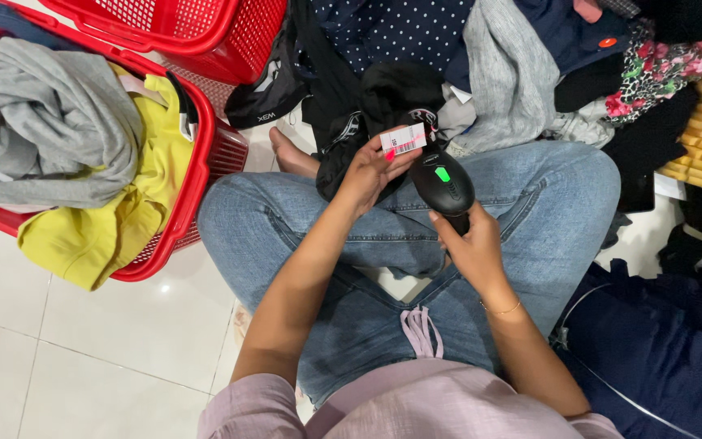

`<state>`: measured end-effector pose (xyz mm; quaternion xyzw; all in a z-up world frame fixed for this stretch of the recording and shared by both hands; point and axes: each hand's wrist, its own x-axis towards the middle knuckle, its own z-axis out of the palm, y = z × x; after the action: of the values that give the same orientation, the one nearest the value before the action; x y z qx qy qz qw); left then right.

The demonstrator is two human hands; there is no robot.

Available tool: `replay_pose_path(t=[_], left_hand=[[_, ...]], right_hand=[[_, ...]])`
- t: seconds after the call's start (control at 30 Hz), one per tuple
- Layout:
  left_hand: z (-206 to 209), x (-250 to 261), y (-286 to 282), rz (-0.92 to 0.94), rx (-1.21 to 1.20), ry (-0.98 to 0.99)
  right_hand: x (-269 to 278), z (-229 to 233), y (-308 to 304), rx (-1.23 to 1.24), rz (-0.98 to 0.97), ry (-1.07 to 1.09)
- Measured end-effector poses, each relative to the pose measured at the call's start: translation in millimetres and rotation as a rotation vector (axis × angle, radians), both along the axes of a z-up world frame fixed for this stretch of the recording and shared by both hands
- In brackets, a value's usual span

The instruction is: The person scans barcode tags on clothing items using a handheld barcode scanner while sitting on the floor next to red baskets and piles of garments.

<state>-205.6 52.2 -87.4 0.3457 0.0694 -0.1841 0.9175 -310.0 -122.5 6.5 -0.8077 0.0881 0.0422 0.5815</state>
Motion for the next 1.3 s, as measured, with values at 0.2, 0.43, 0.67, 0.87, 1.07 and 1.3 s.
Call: replay_pose_path(t=[0.2, 0.43, 0.67, 0.87, 1.07, 1.3], left_hand=[[-1.0, 8.8, -0.1, 0.036, 0.322, -0.174], [12.7, 15.8, 3.3, 0.225, 1.673, -0.702], [33.3, 69.3, 14.1, 0.088, 1.823, -0.652], [32.2, 37.6, 37.6, -0.607, 1.878, -0.667], [15.9, 36.5, 36.3, -0.941, 1.792, -0.428], [23.9, 38.0, 61.8, -0.414, 1.701, -0.592]], right_hand=[[0.9, 4.8, -9.5, -0.093, 0.052, 0.021], [-5.3, 21.3, -23.9, -0.279, 0.167, 0.035], [-16.2, 6.9, -36.4, -0.258, 0.131, 0.041], [-15.2, 1.0, -39.5, -0.217, 0.142, 0.017], [-9.8, -1.9, -30.6, -0.199, 0.182, -0.009], [-20.8, -13.0, -32.8, -0.162, 0.202, 0.008]])
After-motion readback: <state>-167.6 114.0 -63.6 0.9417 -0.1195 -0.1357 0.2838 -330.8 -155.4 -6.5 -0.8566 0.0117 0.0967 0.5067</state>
